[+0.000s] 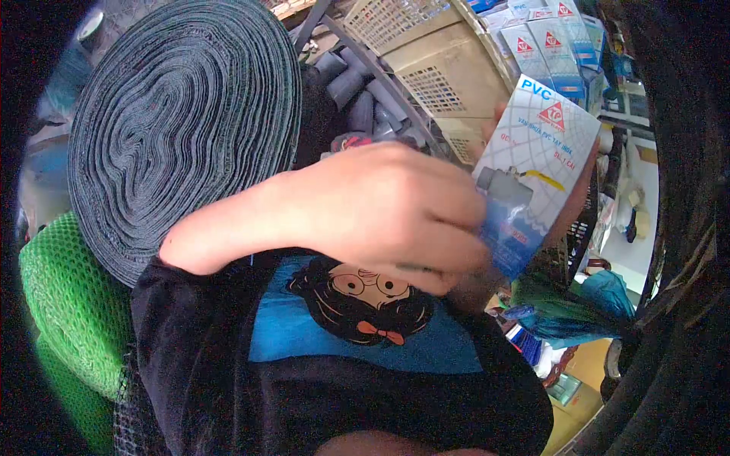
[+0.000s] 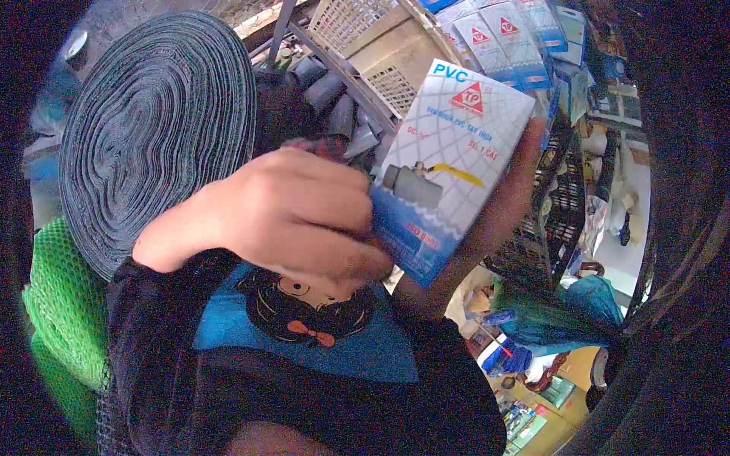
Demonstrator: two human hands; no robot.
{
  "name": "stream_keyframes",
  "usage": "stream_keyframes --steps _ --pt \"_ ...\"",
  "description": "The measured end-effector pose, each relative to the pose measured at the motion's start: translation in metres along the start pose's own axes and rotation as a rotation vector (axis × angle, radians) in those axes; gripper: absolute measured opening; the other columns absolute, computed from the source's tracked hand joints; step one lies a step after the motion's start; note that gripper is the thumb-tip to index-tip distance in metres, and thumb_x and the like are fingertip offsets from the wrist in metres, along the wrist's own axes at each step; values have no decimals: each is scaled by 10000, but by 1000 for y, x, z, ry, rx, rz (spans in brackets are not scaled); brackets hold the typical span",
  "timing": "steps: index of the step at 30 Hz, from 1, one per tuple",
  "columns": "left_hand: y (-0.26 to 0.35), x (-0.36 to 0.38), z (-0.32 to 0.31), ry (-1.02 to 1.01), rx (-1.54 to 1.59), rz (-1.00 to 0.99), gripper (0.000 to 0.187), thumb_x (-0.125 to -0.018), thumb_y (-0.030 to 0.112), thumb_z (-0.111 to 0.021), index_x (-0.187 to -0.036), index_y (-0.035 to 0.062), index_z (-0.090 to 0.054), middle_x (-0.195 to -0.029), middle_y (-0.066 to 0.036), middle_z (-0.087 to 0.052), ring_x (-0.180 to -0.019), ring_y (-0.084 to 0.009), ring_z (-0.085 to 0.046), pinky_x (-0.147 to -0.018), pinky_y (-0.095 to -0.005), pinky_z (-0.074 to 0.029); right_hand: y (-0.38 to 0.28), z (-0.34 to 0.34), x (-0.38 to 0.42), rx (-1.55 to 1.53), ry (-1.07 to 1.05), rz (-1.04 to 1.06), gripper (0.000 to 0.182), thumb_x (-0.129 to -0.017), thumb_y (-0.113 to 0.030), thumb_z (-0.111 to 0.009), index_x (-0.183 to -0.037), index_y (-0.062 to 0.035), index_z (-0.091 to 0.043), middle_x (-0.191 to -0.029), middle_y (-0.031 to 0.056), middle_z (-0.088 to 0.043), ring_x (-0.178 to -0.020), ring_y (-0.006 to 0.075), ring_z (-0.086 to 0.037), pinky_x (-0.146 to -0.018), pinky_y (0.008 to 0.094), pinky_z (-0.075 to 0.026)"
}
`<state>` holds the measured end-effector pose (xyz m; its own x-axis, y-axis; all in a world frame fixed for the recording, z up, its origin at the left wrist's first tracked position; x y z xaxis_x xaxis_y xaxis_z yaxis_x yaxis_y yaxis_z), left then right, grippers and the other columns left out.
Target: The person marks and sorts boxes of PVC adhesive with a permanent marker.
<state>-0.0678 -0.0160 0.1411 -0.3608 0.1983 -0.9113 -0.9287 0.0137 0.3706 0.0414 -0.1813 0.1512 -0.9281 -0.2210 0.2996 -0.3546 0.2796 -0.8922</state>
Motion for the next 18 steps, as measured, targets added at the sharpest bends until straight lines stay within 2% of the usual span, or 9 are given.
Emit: stream_keyframes --steps 2,5,8,9,12,13,15,18 --pt "4 -1 -2 50 23 -17 91 -807 108 -744 -874 47 -738 -696 -47 -519 -558 -222 -536 -457 -323 -410 0 -1 2 73 90 44 852 -930 -708 -422 -1457 -38 -404 -1358 248 -530 -1151 364 -575 -947 541 -481" --pt "0 -2 5 168 48 -5 85 -780 77 -752 -860 47 -746 -689 -51 -559 -555 -209 -546 -457 -300 -419 6 1 1 140 40 72 839 -954 -677 -400 -1473 -18 -382 -1343 251 -547 -1162 375 -578 -984 531 -475" --pt "-4 -4 28 243 -143 112 160 -727 48 -772 -884 28 -751 -731 -85 -638 -588 -201 -584 -491 -295 -451 17 -20 9 -196 -259 -18 711 -1020 -585 -326 -1343 20 -510 -1208 224 -628 -1052 353 -652 -925 497 -528" --pt "-5 -5 36 256 -212 159 193 -708 39 -780 -899 19 -753 -753 -100 -670 -603 -200 -600 -507 -297 -465 26 -31 18 -236 -303 -35 734 -1014 -588 -339 -1382 35 -457 -1216 244 -607 -1064 351 -634 -921 482 -523" --pt "-6 -3 47 260 -384 184 234 -708 24 -775 -933 -28 -733 -839 -136 -709 -667 -224 -652 -582 -329 -503 42 -47 29 -391 -400 -22 732 -1004 -594 -363 -1383 28 -440 -1210 232 -602 -1070 322 -621 -928 446 -515" --pt "-10 -3 48 284 -362 199 230 -711 20 -773 -931 -31 -728 -846 -136 -711 -673 -225 -657 -592 -327 -507 46 -58 36 -446 -415 -31 709 -998 -584 -400 -1367 20 -449 -1187 204 -607 -1072 281 -612 -930 407 -503" --pt "-11 -3 47 312 -325 252 233 -718 11 -772 -941 -28 -717 -852 -134 -715 -680 -219 -662 -610 -321 -517 47 -56 37 -409 -419 -54 678 -1002 -561 -418 -1359 14 -456 -1185 187 -609 -1083 265 -606 -932 392 -495" --pt "-10 -5 46 311 -327 230 256 -714 4 -774 -962 -25 -718 -835 -124 -710 -685 -213 -666 -611 -313 -515 46 -61 40 -349 -403 -35 651 -1007 -541 -436 -1359 7 -459 -1181 160 -612 -1076 245 -607 -929 382 -489"
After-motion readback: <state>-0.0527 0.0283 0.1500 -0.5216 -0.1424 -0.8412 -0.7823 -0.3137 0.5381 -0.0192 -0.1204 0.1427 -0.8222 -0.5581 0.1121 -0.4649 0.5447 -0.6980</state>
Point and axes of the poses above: each hand's wrist, its own x-axis away from the middle knuckle, its own z-axis out of the back of the hand, y = z × x, the point moved 5 cm from there along -x, towards the middle knuckle
